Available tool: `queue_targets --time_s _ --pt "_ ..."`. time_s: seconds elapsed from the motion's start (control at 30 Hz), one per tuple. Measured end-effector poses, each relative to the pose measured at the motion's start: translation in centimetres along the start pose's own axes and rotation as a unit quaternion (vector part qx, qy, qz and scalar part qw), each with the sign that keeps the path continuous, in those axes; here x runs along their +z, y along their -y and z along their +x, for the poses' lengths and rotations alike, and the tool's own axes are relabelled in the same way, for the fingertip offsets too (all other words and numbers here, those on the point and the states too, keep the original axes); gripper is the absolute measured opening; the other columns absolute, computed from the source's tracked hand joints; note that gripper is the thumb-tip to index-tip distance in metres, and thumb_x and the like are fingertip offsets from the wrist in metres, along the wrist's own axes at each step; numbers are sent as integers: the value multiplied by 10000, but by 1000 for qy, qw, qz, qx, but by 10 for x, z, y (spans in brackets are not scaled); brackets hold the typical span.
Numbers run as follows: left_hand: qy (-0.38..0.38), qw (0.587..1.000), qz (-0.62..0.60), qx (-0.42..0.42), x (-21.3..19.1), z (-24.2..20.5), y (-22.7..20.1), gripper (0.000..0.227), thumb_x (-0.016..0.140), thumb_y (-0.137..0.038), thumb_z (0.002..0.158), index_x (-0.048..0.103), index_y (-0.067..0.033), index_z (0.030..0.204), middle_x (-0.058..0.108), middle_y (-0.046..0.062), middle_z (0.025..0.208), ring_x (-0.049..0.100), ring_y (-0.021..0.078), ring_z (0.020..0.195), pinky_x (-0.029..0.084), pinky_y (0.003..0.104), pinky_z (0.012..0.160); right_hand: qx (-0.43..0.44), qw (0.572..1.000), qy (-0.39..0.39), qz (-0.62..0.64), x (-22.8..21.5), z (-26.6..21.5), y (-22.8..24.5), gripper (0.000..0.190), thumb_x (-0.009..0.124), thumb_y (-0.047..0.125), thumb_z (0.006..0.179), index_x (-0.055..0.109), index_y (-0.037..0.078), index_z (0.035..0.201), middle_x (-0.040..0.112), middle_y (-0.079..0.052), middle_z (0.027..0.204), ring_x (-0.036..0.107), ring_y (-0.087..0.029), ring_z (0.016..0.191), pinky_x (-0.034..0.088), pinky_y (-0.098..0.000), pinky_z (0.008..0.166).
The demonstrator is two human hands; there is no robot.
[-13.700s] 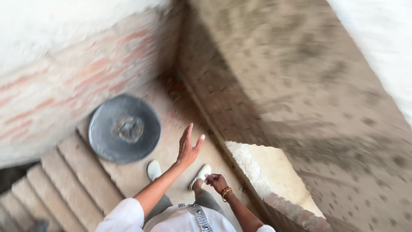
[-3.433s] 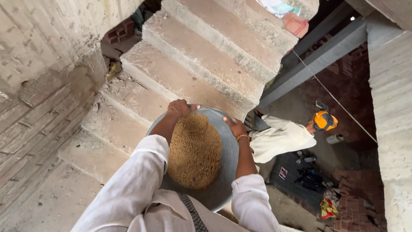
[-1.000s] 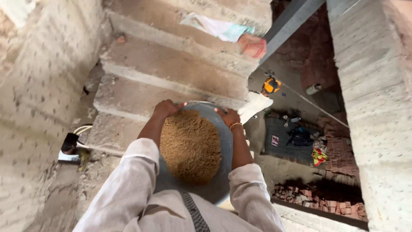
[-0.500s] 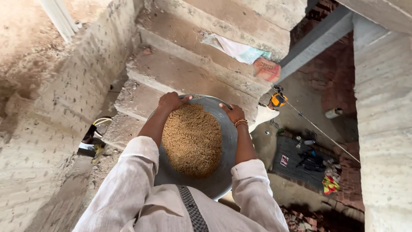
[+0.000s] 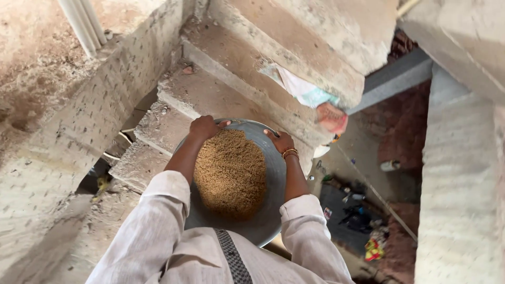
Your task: The person carries a large metal basin up and down a staircase inside an unfinished building. They first carry the empty basin down the stairs, fill it with sand from a pile, carry the full basin up the stairs, and pour the sand out, then return down to refill the basin.
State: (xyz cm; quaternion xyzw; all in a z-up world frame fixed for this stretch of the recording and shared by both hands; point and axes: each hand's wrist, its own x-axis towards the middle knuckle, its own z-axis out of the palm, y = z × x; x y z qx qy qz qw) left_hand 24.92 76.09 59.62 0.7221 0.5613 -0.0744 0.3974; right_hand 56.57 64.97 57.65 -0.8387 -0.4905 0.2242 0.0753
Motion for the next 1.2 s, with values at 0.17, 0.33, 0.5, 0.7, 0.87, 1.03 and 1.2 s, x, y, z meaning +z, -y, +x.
queue_targets --time_s 0.17,0.33,0.5,0.7,0.87,1.03,1.2 --pt "-47 998 -1 35 -10 60 -10 925 500 -872 825 756 -15 1061 757 183 1081 736 334 1038 578 463 881 -1 1000 -2 -9 -12 40 -15 817 529 880 829 557 89 623 514 -40 559 493 -200 541 393 -395 551" --pt "8 999 19 25 -48 49 -40 927 576 -897 770 710 -77 1182 644 207 1228 604 389 1159 463 526 982 -66 994 -78 31 -57 31 7 799 535 887 839 641 116 656 590 -16 608 566 -191 559 432 -393 555" --pt "12 1000 -20 14 -100 48 -68 1007 491 -948 773 757 -24 1076 734 200 1180 711 343 1118 554 464 964 34 998 -48 -34 -121 26 55 779 509 872 809 646 121 654 589 -23 542 589 -181 524 480 -380 558" --pt "11 998 -7 67 -115 70 -100 980 424 -947 824 762 -28 882 729 193 1068 698 326 1066 530 477 962 60 993 -68 -72 -171 19 69 781 456 861 850 607 120 655 538 -18 515 546 -169 487 470 -390 522" --pt "56 997 -16 58 -127 62 -144 967 420 -915 795 748 -17 943 771 190 1111 769 327 1043 590 480 948 65 993 -87 -51 -153 49 2 821 444 878 875 603 101 660 537 -13 556 534 -161 508 480 -380 529" --pt "40 993 68 83 -125 101 -167 1031 423 -929 795 744 -8 1131 705 198 1284 672 340 1214 532 476 1031 81 989 -115 -35 -134 73 -29 863 434 888 852 612 71 639 550 -46 563 558 -191 511 479 -416 537" --pt "73 993 65 72 -129 125 -170 1068 396 -928 848 679 11 1270 564 244 1449 545 407 1338 418 528 1122 107 991 -57 -52 -149 91 -4 903 394 885 910 650 31 773 598 -102 660 584 -238 597 506 -433 588"
